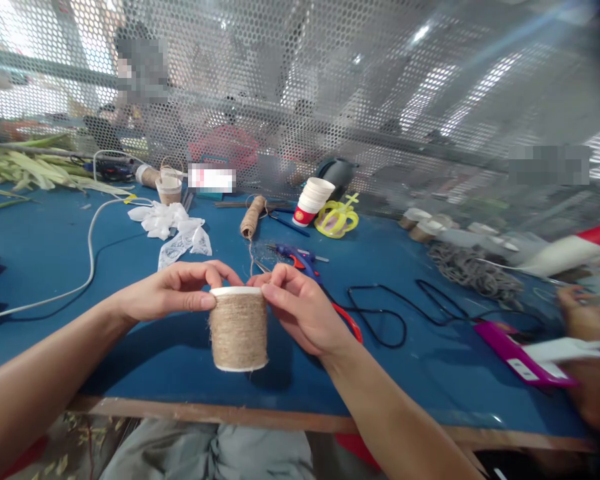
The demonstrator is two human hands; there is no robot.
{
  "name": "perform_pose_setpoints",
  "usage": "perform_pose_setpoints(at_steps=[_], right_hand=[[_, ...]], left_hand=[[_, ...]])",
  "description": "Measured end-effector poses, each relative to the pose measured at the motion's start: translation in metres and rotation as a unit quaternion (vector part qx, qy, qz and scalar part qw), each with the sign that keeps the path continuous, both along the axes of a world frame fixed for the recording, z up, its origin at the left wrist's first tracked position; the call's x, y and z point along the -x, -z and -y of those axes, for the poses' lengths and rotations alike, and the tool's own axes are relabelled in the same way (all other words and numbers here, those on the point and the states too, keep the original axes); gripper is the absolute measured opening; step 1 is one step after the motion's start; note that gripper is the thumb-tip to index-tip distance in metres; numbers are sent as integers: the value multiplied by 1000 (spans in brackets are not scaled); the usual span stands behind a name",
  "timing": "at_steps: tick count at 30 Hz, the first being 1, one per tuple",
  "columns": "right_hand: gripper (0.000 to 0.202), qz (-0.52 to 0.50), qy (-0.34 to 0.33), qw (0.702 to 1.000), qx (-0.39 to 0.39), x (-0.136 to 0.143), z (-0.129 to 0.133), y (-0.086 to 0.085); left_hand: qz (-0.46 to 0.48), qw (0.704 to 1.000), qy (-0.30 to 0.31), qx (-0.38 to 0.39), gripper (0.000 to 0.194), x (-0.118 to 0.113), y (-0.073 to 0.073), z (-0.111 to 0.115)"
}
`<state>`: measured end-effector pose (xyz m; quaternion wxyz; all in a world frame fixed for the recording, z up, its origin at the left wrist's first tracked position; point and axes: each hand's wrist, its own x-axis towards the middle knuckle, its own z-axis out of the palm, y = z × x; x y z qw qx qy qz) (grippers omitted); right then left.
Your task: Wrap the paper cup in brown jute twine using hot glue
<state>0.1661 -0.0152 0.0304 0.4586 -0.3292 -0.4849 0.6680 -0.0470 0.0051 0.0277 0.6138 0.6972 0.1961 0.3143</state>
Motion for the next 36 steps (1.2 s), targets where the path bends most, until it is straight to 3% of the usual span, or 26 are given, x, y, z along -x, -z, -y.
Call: perform_pose_setpoints(at_steps=[3,6,10,16,21,24,26,29,33,36], right_hand=[[24,4,3,1000,-3,-1,-1,0],[24,31,10,999,-24,-2,-2,1],[22,113,9,987,-110,-1,-1,1],[22,202,35,957,-207,4,2,2],[22,196,33,962,-187,3,0,4],[22,162,37,975,-146,-1,-4,7],[21,136,65,979,-137,-3,-7,10],[20,109,134,970,-171,-5,-11,12],[18,116,166,950,-236,-4,-8,9],[17,137,158,941,-264,-3,-5,7]], left_hand=[[13,1000,-2,15,18,-1,2,-1],[-4,1000,-7,-29,18,-2,3,-2],[-75,988,-27,-135,15,-8,3,1],[-107,980,-68,-155,17,-19,7,7],[-113,976,-108,-151,18,-19,11,7],[-112,967,-164,-157,25,-19,10,8],[-112,962,-216,-126,42,-20,10,7],[-73,967,-244,3,54,-24,12,6],[22,970,-133,203,54,-31,17,8],[52,953,-84,285,49,-33,18,12]])
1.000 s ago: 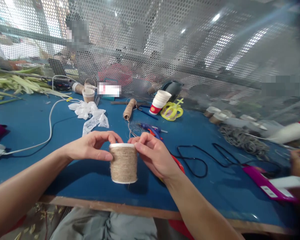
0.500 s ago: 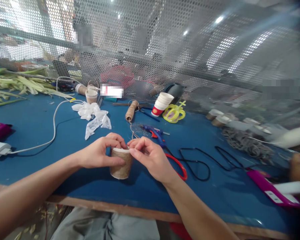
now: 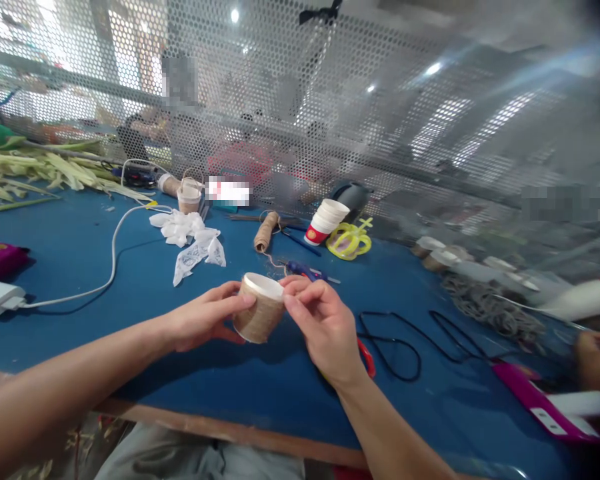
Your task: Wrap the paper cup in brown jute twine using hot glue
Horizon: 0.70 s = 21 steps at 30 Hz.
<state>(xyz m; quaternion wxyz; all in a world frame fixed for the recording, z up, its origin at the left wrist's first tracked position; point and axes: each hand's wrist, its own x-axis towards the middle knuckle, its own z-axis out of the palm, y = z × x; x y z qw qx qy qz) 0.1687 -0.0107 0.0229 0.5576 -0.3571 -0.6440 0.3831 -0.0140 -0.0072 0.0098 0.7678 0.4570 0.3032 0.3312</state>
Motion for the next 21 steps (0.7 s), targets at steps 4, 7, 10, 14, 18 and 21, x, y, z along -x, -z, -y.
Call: perform_pose_setpoints(at_steps=[4,7,10,14,18,21], right_hand=[[16,29,0,999,-31,1,0,1],[16,46,-1,997,-61,1,-1,3],[15,59,-3,995,-82,2,-1,4],[15,69,-5,993,-91,3,0,4],[15,69,-7,993,-91,3,0,5],[16,68,-11,993,-94,3,0,5]], left_hand=[[27,999,-4,16,46,0,-1,5],[30,999,-19,15,43,-2,-1,7],[36,999,-30,20,40,-4,0,7],[42,998,-46,31,35,-6,2,6],[49,997,-58,32,34,-7,2,5],[62,996,-59,26,36,-6,2,5]])
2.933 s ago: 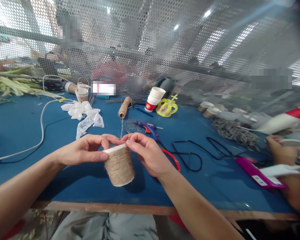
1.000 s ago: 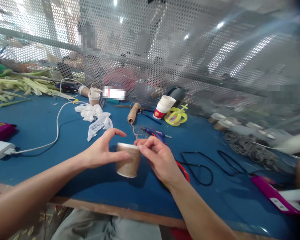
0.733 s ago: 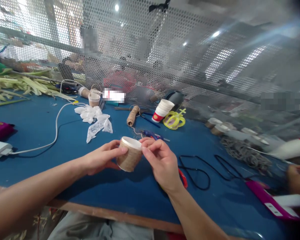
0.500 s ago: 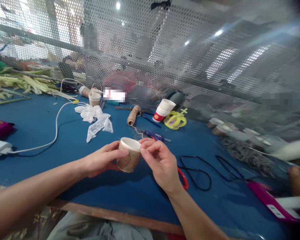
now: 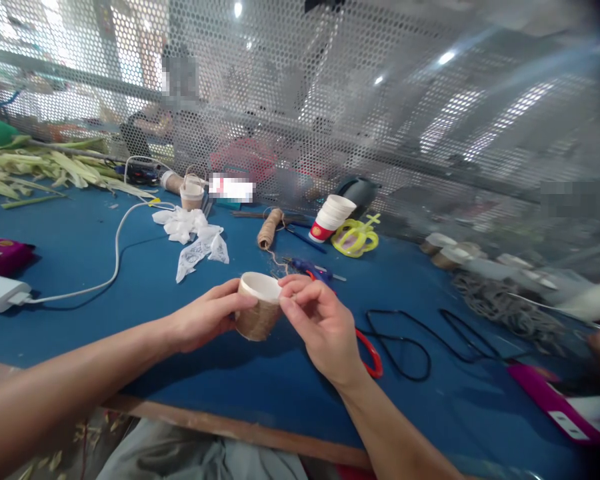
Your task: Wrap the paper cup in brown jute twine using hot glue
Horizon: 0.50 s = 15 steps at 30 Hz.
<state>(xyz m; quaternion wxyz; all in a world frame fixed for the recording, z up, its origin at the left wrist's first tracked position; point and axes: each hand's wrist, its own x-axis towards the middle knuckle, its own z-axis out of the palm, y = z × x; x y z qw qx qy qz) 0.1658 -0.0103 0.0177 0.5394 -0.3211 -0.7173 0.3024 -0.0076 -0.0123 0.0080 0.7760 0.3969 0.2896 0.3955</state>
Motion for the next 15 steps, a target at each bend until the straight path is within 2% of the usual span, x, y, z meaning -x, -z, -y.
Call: perform_pose_setpoints(at_steps=[10,15], right_hand=[[16,-33,-2,999,11,-3,0,-3],[15,-35,-3,999,18,-3,0,-3]], left_hand=[[50,997,53,-27,45,6,0,-6],[39,998,41,-2,40,6,-1,-10]])
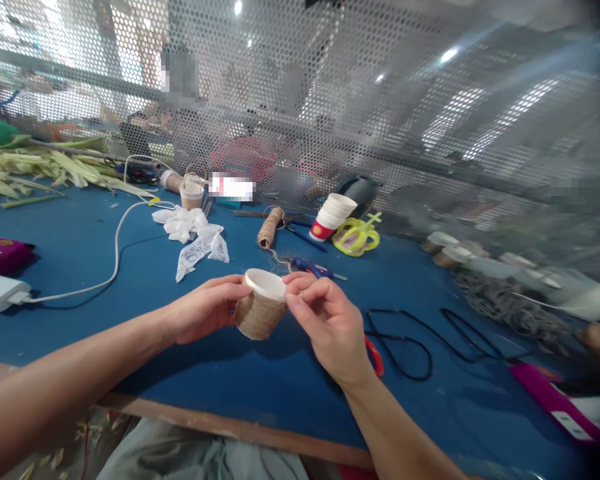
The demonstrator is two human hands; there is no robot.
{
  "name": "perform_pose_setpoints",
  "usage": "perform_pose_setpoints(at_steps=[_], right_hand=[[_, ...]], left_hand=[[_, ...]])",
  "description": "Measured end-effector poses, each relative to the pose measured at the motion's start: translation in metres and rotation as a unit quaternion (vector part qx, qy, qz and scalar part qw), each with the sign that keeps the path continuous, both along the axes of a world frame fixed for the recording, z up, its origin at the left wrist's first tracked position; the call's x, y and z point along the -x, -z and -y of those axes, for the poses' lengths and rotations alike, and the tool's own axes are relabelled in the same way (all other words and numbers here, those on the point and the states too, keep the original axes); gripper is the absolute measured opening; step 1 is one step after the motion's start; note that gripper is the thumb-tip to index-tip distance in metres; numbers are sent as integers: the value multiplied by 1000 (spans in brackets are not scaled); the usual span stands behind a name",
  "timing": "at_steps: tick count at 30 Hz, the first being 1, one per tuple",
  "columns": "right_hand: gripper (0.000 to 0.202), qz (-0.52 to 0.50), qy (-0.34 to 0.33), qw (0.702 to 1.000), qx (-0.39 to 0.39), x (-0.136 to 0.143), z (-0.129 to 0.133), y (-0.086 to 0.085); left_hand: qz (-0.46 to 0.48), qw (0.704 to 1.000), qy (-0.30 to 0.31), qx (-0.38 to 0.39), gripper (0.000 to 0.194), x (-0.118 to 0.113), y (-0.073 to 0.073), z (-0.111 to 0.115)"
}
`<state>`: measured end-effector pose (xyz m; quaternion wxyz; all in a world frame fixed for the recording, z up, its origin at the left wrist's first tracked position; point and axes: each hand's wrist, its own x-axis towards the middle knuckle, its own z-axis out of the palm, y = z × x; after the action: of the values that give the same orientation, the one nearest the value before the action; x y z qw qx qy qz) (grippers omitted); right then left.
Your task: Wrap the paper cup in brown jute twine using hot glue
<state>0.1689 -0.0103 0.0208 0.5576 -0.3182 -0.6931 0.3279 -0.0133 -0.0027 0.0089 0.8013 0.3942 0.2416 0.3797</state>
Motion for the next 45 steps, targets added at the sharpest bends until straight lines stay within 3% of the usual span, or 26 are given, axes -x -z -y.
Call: perform_pose_setpoints(at_steps=[11,21,24,28,30,38,45], right_hand=[[15,16,-1,1000,-12,0,0,-1],[16,11,12,1000,11,0,0,-2],[16,16,19,1000,16,2,1,-2],[15,29,13,999,19,5,2,0],[15,34,11,999,24,6,2,1],[12,35,29,997,62,4,4,-3],[18,-28,15,998,59,7,7,-1]], left_hand=[[-12,1000,-18,12,40,-1,-1,1],[-7,1000,9,0,42,0,0,2],[-18,999,15,-29,54,1,1,4],[-108,990,-61,-70,90,-2,2,9],[-129,986,-74,-80,95,-4,2,10],[-18,999,-18,20,83,-4,0,12],[7,999,0,43,76,-3,2,13]])
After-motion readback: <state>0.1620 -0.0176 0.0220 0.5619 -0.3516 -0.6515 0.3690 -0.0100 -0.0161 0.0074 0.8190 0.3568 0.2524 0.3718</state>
